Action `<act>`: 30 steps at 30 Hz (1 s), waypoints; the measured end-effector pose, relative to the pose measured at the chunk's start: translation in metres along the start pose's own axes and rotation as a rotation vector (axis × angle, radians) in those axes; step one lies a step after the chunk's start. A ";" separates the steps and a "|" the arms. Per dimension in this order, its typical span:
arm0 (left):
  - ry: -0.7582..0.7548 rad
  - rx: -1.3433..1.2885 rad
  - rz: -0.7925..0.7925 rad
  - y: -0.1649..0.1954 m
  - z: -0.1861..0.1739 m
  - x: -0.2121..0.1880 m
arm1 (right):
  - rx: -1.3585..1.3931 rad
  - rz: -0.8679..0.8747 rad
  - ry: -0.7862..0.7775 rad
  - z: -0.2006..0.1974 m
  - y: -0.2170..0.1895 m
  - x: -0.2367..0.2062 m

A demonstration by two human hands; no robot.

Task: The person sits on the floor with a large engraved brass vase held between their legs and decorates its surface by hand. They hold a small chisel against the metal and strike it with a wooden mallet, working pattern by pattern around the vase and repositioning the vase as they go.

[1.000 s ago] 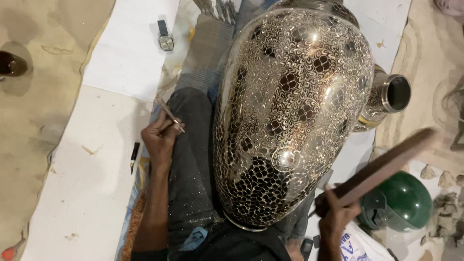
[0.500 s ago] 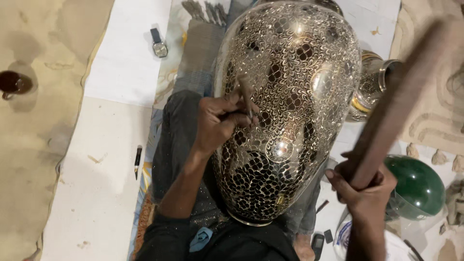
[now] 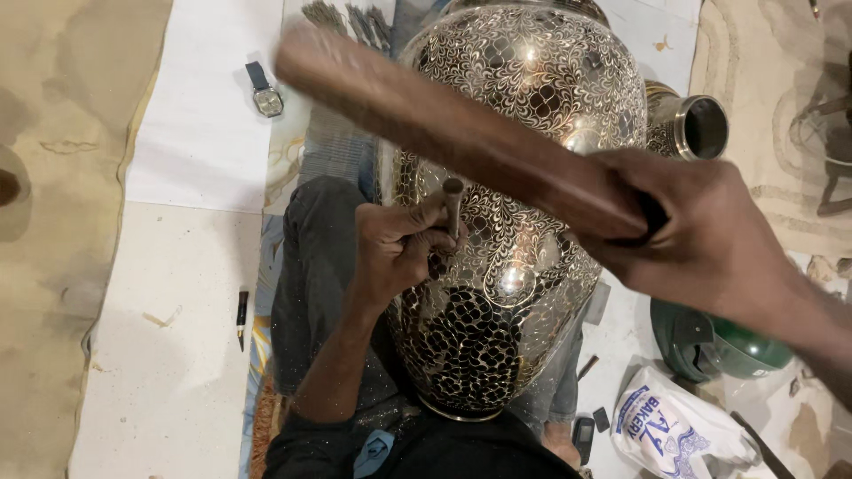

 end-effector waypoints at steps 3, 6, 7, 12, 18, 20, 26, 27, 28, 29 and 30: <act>0.001 -0.076 -0.083 0.006 0.001 0.000 | 0.005 0.057 0.027 -0.009 -0.014 0.021; 0.009 -0.066 -0.104 0.009 0.002 0.001 | -0.207 0.392 -0.323 -0.019 -0.023 0.030; 0.015 -0.071 -0.100 0.009 0.002 0.002 | -0.251 0.445 -0.370 -0.021 -0.024 0.031; 0.022 -0.155 -0.128 0.009 0.001 0.001 | -0.054 0.273 -0.249 -0.020 -0.026 0.030; 0.000 -0.073 -0.143 0.009 0.001 -0.001 | -0.297 0.390 -0.328 -0.011 -0.029 0.030; -0.005 -0.087 -0.067 0.007 0.001 0.001 | -0.268 0.403 -0.313 -0.012 -0.034 0.033; -0.024 -0.058 -0.050 0.002 -0.002 -0.001 | -0.461 0.531 -0.555 -0.014 -0.048 0.040; -0.026 -0.030 -0.033 0.002 -0.001 -0.002 | -0.452 0.523 -0.527 -0.015 -0.050 0.040; -0.027 -0.063 -0.034 0.001 -0.001 -0.003 | -0.509 0.537 -0.555 -0.016 -0.051 0.040; -0.029 -0.098 -0.031 0.001 0.000 -0.003 | -0.567 0.550 -0.586 -0.016 -0.052 0.040; -0.028 -0.132 -0.024 0.000 0.001 -0.003 | -0.694 0.584 -0.672 -0.018 -0.051 0.039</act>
Point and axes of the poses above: each hand's wrist, its own x-axis towards the middle knuckle, its own z-axis out of the palm, y = z × x, the point moved 1 cm from there along x, towards the middle knuckle, and after that the axes turned 6 degrees about x, right-handed, at the moved point
